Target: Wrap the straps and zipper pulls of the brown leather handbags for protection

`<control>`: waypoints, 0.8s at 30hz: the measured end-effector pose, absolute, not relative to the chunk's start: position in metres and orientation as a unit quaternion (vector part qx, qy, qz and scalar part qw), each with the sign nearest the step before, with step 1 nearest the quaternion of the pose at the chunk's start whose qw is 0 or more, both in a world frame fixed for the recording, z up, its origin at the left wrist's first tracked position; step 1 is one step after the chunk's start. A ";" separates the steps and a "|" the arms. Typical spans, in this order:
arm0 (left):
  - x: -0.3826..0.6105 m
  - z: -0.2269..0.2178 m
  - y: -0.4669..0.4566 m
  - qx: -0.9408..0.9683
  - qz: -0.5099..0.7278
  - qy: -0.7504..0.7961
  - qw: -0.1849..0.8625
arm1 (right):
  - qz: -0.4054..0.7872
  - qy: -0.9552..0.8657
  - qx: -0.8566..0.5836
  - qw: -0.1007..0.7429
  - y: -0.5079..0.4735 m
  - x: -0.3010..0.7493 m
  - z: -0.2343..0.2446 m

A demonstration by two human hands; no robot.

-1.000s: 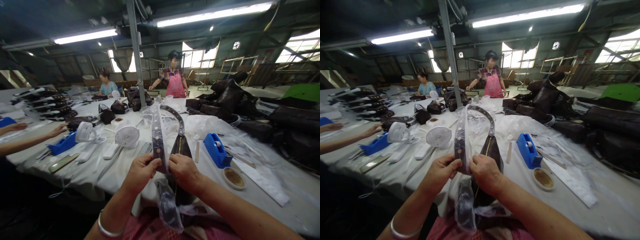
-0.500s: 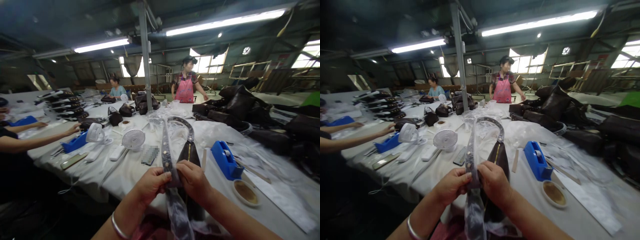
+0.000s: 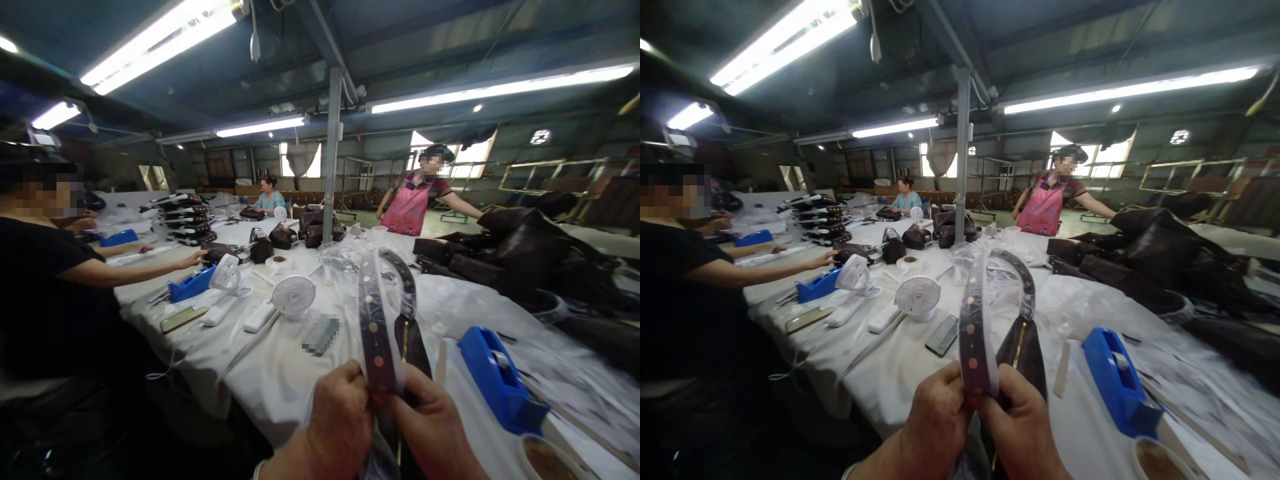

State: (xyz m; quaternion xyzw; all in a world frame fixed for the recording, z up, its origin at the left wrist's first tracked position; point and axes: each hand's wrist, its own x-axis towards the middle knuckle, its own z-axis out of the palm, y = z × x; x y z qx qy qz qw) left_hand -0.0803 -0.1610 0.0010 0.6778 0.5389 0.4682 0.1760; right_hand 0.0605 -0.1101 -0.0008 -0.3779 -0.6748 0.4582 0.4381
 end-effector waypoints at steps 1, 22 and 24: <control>-0.081 0.002 -0.162 0.678 0.466 0.544 0.164 | 0.458 -0.676 -0.366 0.446 -0.111 0.060 0.000; -0.085 -0.002 -0.148 0.549 0.516 0.568 0.331 | 0.414 -0.796 -0.255 0.360 -0.094 0.108 0.012; -0.089 -0.011 -0.148 0.622 0.498 0.557 0.235 | 0.556 -0.698 -0.267 0.365 -0.094 0.110 0.017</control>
